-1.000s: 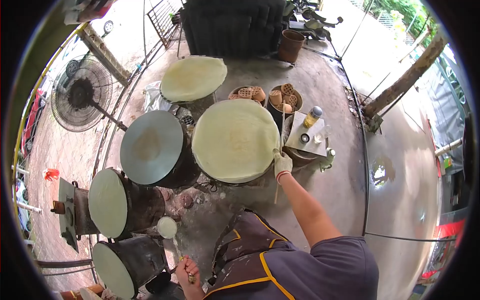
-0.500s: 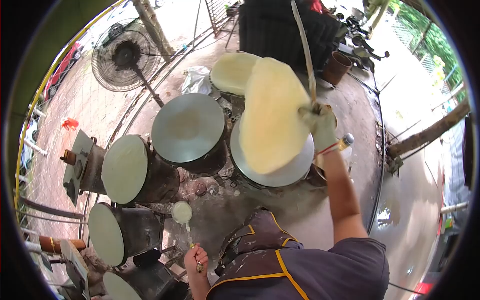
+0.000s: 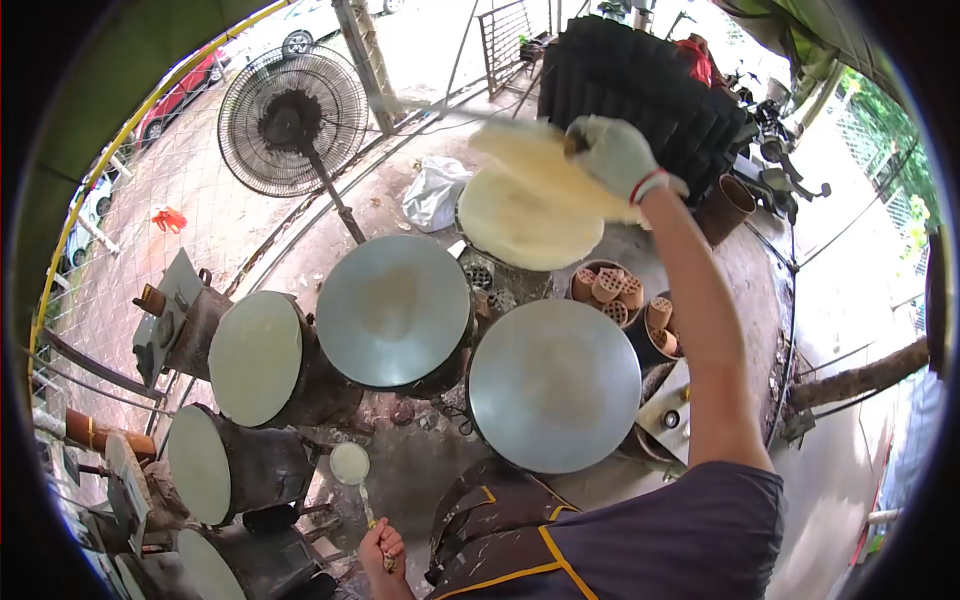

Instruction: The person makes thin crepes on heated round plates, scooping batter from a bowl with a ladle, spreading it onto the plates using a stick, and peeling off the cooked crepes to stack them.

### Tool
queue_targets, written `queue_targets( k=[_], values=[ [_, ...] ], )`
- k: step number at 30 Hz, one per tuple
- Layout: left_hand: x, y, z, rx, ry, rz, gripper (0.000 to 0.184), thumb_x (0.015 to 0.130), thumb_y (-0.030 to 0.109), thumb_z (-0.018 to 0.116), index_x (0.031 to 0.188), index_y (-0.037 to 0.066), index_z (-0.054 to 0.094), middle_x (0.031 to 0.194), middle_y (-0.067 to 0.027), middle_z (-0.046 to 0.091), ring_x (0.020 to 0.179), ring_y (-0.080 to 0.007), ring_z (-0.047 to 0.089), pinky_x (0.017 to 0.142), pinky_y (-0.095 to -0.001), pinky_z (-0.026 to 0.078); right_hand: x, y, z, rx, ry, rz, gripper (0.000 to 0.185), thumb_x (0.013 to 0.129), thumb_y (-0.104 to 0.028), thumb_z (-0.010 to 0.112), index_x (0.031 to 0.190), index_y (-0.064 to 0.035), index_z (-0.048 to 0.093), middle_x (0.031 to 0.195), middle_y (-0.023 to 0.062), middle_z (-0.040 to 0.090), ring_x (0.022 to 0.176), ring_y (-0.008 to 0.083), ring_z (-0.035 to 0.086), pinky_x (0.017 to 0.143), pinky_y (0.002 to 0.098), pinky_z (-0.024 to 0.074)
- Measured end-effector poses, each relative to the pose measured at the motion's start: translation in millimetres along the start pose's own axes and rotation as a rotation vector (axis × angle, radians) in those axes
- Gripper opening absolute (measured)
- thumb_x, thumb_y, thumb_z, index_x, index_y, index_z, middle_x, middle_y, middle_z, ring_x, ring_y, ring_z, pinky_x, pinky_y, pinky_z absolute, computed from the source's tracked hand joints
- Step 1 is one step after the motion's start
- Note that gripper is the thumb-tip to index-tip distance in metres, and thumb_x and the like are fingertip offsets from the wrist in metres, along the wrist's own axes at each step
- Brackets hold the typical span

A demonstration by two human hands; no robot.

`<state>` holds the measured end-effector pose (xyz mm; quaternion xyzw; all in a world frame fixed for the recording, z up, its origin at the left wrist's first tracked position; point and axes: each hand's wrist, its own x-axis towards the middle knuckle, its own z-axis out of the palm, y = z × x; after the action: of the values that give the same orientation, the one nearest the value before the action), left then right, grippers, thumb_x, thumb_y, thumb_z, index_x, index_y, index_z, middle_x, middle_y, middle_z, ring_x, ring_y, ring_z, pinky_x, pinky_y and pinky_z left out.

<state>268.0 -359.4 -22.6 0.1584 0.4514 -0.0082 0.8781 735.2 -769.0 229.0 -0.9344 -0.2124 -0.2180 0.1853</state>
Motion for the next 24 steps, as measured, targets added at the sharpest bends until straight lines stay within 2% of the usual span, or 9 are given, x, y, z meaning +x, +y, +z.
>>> queue_targets(
  k=[1, 2, 5, 8, 14, 17, 19, 21, 24],
  values=[
    [1, -3, -3, 0.001, -0.007, 0.005, 0.008, 0.090, 0.008, 0.046, 0.092, 0.001, 0.046, 0.060, -0.0004, 0.039, 0.042, -0.0070, 0.037, 0.034, -0.0213, 0.033, -9, 11, 28, -0.029, 0.100, -0.124, 0.014, 0.072, -0.021, 0.060, 0.079, -0.0097, 0.062, 0.073, 0.0121, 0.062, 0.070, 0.0302, 0.061, 0.063, 0.0383, 0.0471],
    [2, -5, -2, 0.002, -0.014, 0.011, 0.007, 0.090, 0.008, 0.045, 0.090, 0.002, 0.046, 0.060, -0.0001, 0.039, 0.042, -0.0069, 0.036, 0.034, -0.0214, 0.032, -20, 4, 52, -0.112, 0.051, 0.058, 0.011, 0.077, -0.022, 0.055, 0.074, -0.0130, 0.062, 0.074, 0.0104, 0.061, 0.069, 0.0294, 0.060, 0.063, 0.0390, 0.0477],
    [-35, -18, 64, 0.173, 0.123, 0.062, 0.029, 0.092, 0.013, 0.046, 0.067, 0.012, 0.033, 0.050, 0.0017, 0.029, 0.034, -0.0093, 0.024, 0.031, -0.0216, 0.026, -56, 46, 170, -0.259, -0.123, 0.188, 0.013, 0.080, -0.019, 0.051, 0.081, -0.0123, 0.062, 0.089, 0.0108, 0.059, 0.079, 0.0292, 0.062, 0.069, 0.0423, 0.0497],
    [-39, -28, 74, 0.270, 0.217, 0.139, 0.030, 0.093, 0.011, 0.046, 0.067, 0.013, 0.031, 0.050, 0.0023, 0.029, 0.034, -0.0083, 0.022, 0.031, -0.0212, 0.024, -80, 72, 247, -0.317, -0.183, 0.269, 0.011, 0.076, -0.017, 0.053, 0.081, -0.0146, 0.062, 0.088, 0.0096, 0.060, 0.076, 0.0299, 0.062, 0.064, 0.0427, 0.0491],
    [-49, -34, 66, 0.162, 0.267, 0.143, 0.028, 0.093, 0.012, 0.046, 0.068, 0.012, 0.033, 0.053, 0.0025, 0.030, 0.036, -0.0080, 0.022, 0.033, -0.0193, 0.024, -112, 68, 267, -0.140, -0.388, 0.307, 0.021, 0.075, -0.022, 0.056, 0.092, -0.0124, 0.063, 0.092, 0.0128, 0.062, 0.081, 0.0323, 0.062, 0.070, 0.0430, 0.0492],
    [-47, -33, 13, -0.124, 0.008, 0.134, 0.006, 0.091, 0.008, 0.044, 0.086, 0.004, 0.045, 0.058, 0.0004, 0.037, 0.041, -0.0067, 0.035, 0.033, -0.0206, 0.030, -122, 27, 234, 0.068, -0.234, 0.240, 0.025, 0.078, -0.029, 0.054, 0.093, -0.0118, 0.065, 0.085, 0.0183, 0.064, 0.081, 0.0367, 0.061, 0.072, 0.0445, 0.0486],
    [-62, -42, 7, -0.185, -0.097, 0.279, 0.010, 0.091, 0.009, 0.044, 0.082, 0.006, 0.043, 0.056, 0.0008, 0.035, 0.040, -0.0065, 0.033, 0.031, -0.0199, 0.026, -126, -11, 241, 0.084, -0.274, 0.217, 0.037, 0.080, -0.031, 0.058, 0.111, -0.0097, 0.058, 0.095, 0.0191, 0.063, 0.087, 0.0363, 0.060, 0.077, 0.0438, 0.0478],
    [-85, -42, 13, -0.242, -0.164, 0.370, 0.012, 0.092, 0.009, 0.044, 0.081, 0.007, 0.041, 0.055, 0.0018, 0.033, 0.039, -0.0061, 0.031, 0.031, -0.0198, 0.025, -134, -61, 267, 0.744, -0.431, 0.212, 0.046, 0.081, -0.011, 0.057, 0.125, -0.0017, 0.047, 0.117, 0.0139, 0.058, 0.104, 0.0219, 0.058, 0.089, 0.0312, 0.0441],
    [-135, -44, -8, -0.235, -0.065, 0.590, 0.014, 0.093, 0.016, 0.046, 0.098, 0.003, 0.045, 0.059, 0.0008, 0.036, 0.040, -0.0054, 0.033, 0.032, -0.0195, 0.026, -171, -188, 291, 0.882, -0.714, 0.039, 0.044, 0.083, -0.003, 0.052, 0.127, -0.0025, 0.046, 0.114, 0.0088, 0.059, 0.100, 0.0177, 0.057, 0.086, 0.0260, 0.0437]
  ],
)
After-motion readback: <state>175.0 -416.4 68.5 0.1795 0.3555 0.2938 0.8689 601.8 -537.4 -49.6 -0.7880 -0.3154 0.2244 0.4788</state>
